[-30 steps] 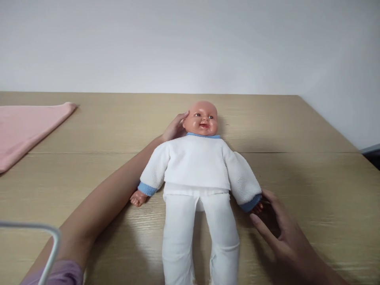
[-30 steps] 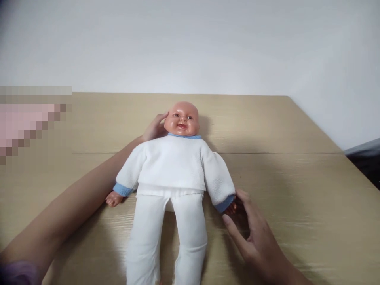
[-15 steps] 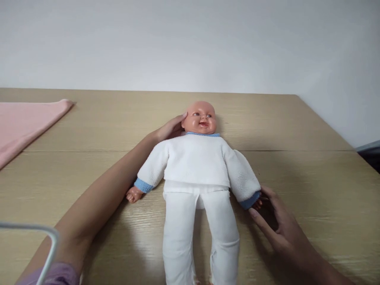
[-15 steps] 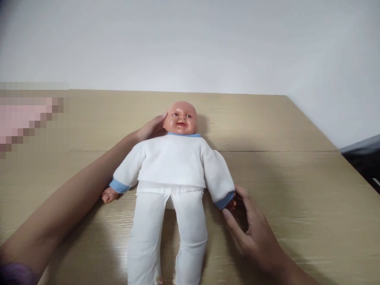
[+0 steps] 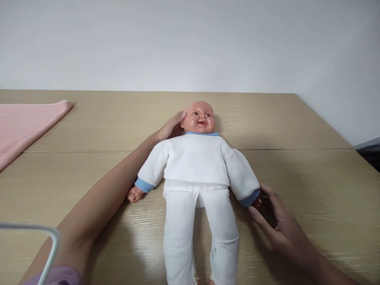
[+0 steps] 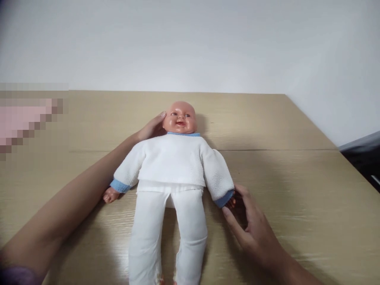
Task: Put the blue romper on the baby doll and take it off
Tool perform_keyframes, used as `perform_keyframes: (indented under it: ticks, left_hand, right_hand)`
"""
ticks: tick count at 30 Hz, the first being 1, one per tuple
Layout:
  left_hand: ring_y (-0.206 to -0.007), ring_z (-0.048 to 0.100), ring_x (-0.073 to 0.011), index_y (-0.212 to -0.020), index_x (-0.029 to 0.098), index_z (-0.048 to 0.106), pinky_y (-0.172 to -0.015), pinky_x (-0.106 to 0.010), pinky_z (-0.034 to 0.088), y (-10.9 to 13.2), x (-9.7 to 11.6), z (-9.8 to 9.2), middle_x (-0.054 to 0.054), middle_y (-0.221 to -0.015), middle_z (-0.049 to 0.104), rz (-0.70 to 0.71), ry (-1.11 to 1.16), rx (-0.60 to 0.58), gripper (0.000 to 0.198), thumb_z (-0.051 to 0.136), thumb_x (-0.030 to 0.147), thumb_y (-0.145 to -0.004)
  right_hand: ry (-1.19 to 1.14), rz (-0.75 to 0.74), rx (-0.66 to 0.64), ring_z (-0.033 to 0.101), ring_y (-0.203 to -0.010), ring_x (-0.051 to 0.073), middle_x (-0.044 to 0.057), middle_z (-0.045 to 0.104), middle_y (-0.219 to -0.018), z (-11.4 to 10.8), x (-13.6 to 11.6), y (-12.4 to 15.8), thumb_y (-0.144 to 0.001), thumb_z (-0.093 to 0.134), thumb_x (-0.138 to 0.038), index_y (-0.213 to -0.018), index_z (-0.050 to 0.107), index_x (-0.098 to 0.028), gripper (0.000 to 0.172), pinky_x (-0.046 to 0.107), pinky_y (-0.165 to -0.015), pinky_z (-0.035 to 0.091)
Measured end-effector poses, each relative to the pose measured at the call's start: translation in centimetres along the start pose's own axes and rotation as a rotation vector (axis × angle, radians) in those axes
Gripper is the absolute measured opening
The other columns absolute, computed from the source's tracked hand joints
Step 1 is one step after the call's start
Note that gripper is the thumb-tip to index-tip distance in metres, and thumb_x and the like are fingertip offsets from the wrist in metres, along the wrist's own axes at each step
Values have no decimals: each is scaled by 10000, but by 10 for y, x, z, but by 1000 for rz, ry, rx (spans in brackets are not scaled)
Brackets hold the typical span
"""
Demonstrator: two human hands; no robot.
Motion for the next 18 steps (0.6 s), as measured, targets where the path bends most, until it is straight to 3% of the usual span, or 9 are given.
perform_keyframes:
  ticks: [6, 18]
  left_hand:
    - [-1221, 773, -385, -1070, 239, 802, -1114, -509, 544, 1, 2, 6, -113, -1098, 843, 22, -8, -15, 426, 861, 637, -930]
    - [-1229, 777, -380, -1191, 231, 775, -1088, -503, 583, 5, 6, 9, -107, -1128, 840, 26, 0, 10, 392, 838, 548, -968]
  right_hand:
    - [22, 8, -6, 775, -1246, 327, 132, 734, -1419, 0, 0, -1, -1089, 659, -511, -1546, 515, -315, 518, 469, -1066, 673]
    - [44, 23, 17, 791, -1220, 310, 125, 753, -1389, -1, 3, 1, -1093, 651, -537, -1556, 496, -306, 539, 442, -1061, 669]
Point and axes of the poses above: each hand's wrist, its own y-axis away from the middle knuckle, its own z-axis out of the palm, x = y × z, the point moved 9 cm from there along -y, towards the middle knuckle
